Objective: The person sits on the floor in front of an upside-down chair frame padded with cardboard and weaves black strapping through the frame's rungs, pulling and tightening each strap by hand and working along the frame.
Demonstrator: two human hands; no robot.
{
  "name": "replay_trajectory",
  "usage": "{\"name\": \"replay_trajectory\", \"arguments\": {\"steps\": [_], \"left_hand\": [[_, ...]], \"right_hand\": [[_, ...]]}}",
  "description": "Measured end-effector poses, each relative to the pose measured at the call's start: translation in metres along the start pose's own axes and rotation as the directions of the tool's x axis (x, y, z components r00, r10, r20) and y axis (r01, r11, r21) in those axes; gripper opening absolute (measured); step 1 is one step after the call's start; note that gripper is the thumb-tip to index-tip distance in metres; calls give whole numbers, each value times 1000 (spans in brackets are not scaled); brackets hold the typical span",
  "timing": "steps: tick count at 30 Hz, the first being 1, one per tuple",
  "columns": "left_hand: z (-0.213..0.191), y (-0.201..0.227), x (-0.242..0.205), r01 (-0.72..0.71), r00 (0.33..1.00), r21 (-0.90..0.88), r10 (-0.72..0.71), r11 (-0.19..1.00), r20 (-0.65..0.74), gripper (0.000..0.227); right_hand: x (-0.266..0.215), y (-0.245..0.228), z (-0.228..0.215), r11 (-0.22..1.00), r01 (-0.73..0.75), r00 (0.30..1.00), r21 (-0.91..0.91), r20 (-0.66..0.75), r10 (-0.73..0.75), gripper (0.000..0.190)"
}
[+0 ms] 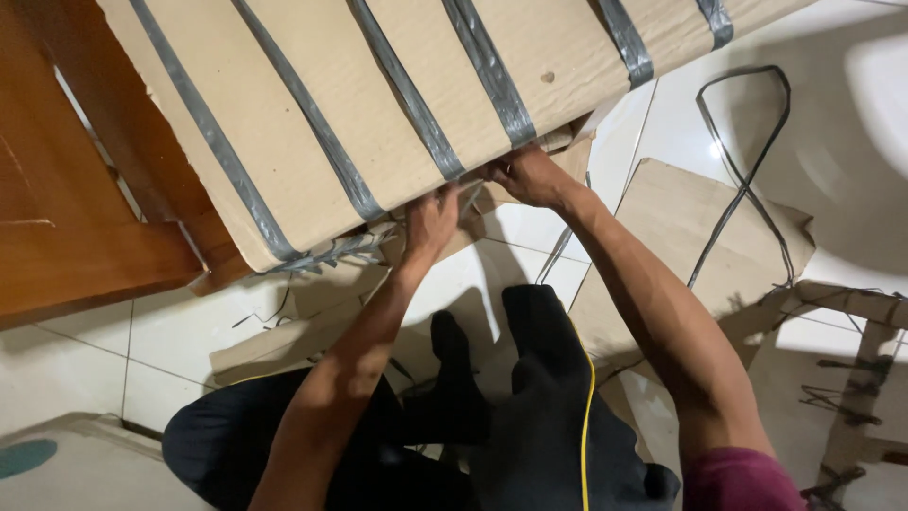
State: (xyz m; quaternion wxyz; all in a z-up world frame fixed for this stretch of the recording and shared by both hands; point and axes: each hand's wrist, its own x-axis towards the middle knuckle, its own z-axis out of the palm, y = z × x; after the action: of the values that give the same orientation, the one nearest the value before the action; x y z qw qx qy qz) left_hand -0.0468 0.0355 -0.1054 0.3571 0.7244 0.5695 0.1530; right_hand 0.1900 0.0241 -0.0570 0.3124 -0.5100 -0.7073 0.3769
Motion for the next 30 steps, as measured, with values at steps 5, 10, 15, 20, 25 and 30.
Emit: {"name": "replay_trajectory", "arguments": {"steps": [5,10,15,20,25,30], "left_hand": [[6,8,31,-42,998,226,50,973,-28,41],[11,10,38,-375,906,171,399,911,-139,47],[17,8,44,-376,918,39,377,926,-121,35],[22,18,44,-366,920,-5,361,931,-153,22],[26,1,52,-367,928,57,370,929,-54,22],[10,-13,58,-330,942,157,334,931,-3,41]], "right_hand": [[4,-14,-11,988,-43,999,147,29,39,34],[3,-11,-12,972,-133,990,193,66,123,38],[2,-8,-6,968,-156,987,198,2,158,42],[-2,-2,5,973,-178,979,146,-75,190,30],[-11,16,32,993,-72,982,-90,-183,55,22],[-17,52,68,889,-30,957,-457,-270,-106,24]]}}
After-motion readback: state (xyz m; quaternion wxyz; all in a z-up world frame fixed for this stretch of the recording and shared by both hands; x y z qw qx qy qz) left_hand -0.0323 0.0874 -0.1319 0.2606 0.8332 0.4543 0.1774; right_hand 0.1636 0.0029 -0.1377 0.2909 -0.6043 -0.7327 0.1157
